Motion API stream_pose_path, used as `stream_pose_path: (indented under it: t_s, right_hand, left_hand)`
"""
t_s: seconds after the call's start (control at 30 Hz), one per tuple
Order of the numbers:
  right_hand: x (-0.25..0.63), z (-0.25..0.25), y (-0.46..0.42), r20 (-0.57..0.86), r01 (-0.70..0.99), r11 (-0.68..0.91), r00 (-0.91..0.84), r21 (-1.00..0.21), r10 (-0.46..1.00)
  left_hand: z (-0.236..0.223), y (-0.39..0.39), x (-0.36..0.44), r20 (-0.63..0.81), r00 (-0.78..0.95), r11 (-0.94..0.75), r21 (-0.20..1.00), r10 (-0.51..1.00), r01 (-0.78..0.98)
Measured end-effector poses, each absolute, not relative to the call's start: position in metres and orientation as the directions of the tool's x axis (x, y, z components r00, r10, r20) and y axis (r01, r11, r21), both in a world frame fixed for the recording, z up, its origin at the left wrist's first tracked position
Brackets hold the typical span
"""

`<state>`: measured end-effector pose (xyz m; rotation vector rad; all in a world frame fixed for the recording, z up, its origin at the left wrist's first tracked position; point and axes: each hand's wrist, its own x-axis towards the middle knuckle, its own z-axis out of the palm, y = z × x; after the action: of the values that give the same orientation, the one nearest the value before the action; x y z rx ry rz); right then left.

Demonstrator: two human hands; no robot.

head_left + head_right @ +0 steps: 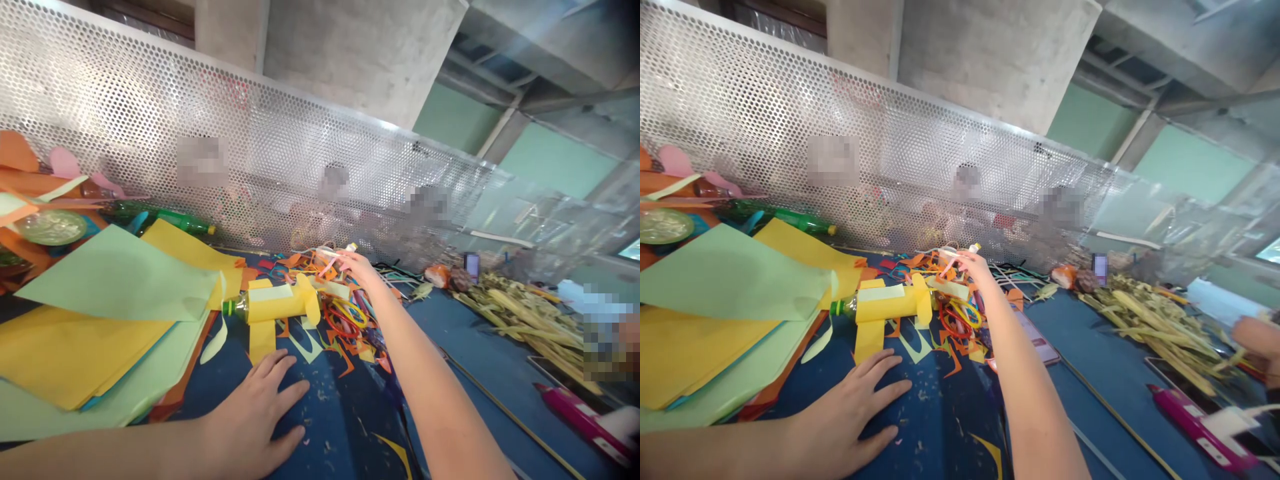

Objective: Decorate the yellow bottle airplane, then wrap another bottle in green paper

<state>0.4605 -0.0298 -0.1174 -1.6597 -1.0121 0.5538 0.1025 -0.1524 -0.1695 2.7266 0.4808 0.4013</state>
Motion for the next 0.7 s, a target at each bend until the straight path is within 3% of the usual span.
stream_pose_path:
  t_s: [0.17,0.33,0.47,0.57,0.63,0.7]
  right_hand:
    - [0.464,-0.111,-0.039,0.276,0.426,0.011,0.566,-0.905,0.777]
    - [0.465,-0.090,-0.056,0.484,0.537,0.121,0.612,-0.835,0.626]
    - [0.446,-0.072,-0.073,0.579,0.533,0.252,0.639,-0.808,0.505]
    - [0.414,-0.068,-0.097,0.570,0.455,0.344,0.667,-0.822,0.480]
    - [0.385,-0.075,-0.120,0.486,0.200,0.497,0.674,-0.844,0.556]
    - [0.353,-0.090,-0.146,0.386,0.012,0.494,0.641,-0.869,0.663]
  left_hand:
    - [-0.173,-0.151,0.102,0.252,0.892,-0.887,0.379,0.374,0.265]
    - [-0.170,-0.152,0.100,0.225,0.904,-0.880,0.400,0.364,0.256]
    - [-0.166,-0.151,0.098,0.269,0.905,-0.874,0.449,0.330,0.185]
    - [-0.162,-0.149,0.099,0.323,0.880,-0.837,0.530,0.348,0.137]
    - [-0.159,-0.146,0.100,0.333,0.834,-0.758,0.635,0.440,0.146]
    - [-0.157,-0.143,0.101,0.316,0.770,-0.629,0.765,0.554,0.139]
